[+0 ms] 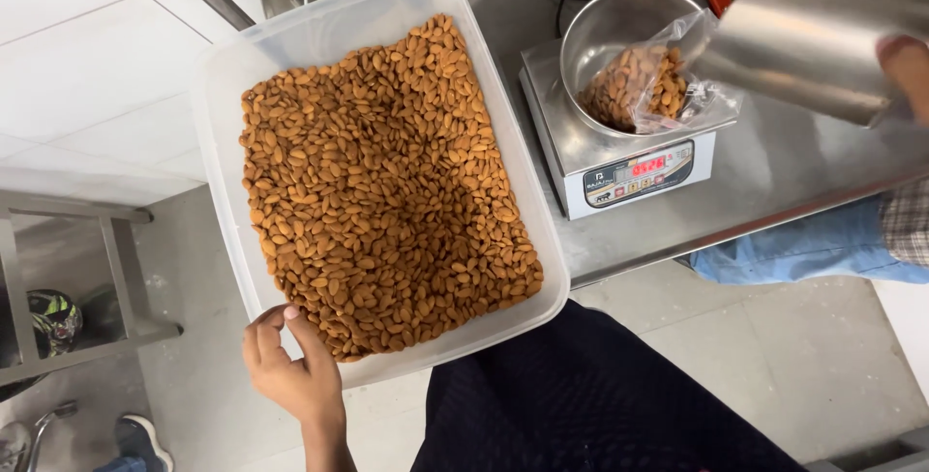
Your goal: The person scoops almonds from a large container using a metal scoop and transfers them into a plastic bag on a digital scale, then adjusts the amount by hand and places the bag aside.
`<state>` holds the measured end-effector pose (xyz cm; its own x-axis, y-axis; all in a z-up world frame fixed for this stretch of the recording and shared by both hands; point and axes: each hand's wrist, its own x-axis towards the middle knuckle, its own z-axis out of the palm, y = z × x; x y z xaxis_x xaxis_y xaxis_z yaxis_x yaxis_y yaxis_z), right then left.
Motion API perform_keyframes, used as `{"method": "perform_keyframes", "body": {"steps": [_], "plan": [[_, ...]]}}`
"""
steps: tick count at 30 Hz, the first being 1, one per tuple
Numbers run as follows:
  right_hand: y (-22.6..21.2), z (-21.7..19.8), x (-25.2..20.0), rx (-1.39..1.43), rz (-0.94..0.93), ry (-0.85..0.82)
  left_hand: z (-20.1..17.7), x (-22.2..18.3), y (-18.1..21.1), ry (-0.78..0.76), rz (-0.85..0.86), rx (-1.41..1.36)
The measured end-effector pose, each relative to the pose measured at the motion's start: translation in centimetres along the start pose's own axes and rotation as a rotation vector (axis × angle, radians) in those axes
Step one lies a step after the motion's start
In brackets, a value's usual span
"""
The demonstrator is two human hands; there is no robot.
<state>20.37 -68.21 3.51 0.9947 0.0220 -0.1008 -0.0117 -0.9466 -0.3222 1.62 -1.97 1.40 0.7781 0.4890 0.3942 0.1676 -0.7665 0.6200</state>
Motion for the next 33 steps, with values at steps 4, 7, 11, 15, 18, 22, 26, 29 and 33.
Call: {"method": "perform_keyframes", "body": {"steps": [4,7,11,15,18,22,26,29,33], "plan": [[13.1,7.3,-0.7,0.519,-0.028,0.057,0.1,1.4,2.7,-0.099,0.151,0.225],[-2.7,5.4,-2.7,0.712,0.039,0.265,1.5,3.4,8.3,-0.346,0.321,0.238],[-10.9,6.3,-2.5,0.826,-0.018,0.630,6.2,6.3,18.1,-0.955,0.540,-0.088],[-11.0,7.6,-0.8,0.653,-0.024,0.706,15.1,5.7,25.8,-0.880,0.811,-0.078],[-10.7,8.5,0.1,0.561,0.053,0.724,19.8,6.0,30.3,-1.026,0.671,0.116],[-9.2,8.6,1.5,0.653,0.020,0.714,28.4,5.2,28.6,-0.826,0.642,-0.011],[-9.1,6.1,3.3,0.720,-0.063,0.684,31.5,8.5,27.9,-0.781,0.604,-0.047],[-9.2,4.1,4.5,0.590,-0.209,0.691,30.1,10.6,29.1,-0.770,0.535,0.013],[-10.1,4.0,5.5,0.451,-0.268,0.681,30.3,11.3,29.0,-0.824,0.455,0.069]]}}
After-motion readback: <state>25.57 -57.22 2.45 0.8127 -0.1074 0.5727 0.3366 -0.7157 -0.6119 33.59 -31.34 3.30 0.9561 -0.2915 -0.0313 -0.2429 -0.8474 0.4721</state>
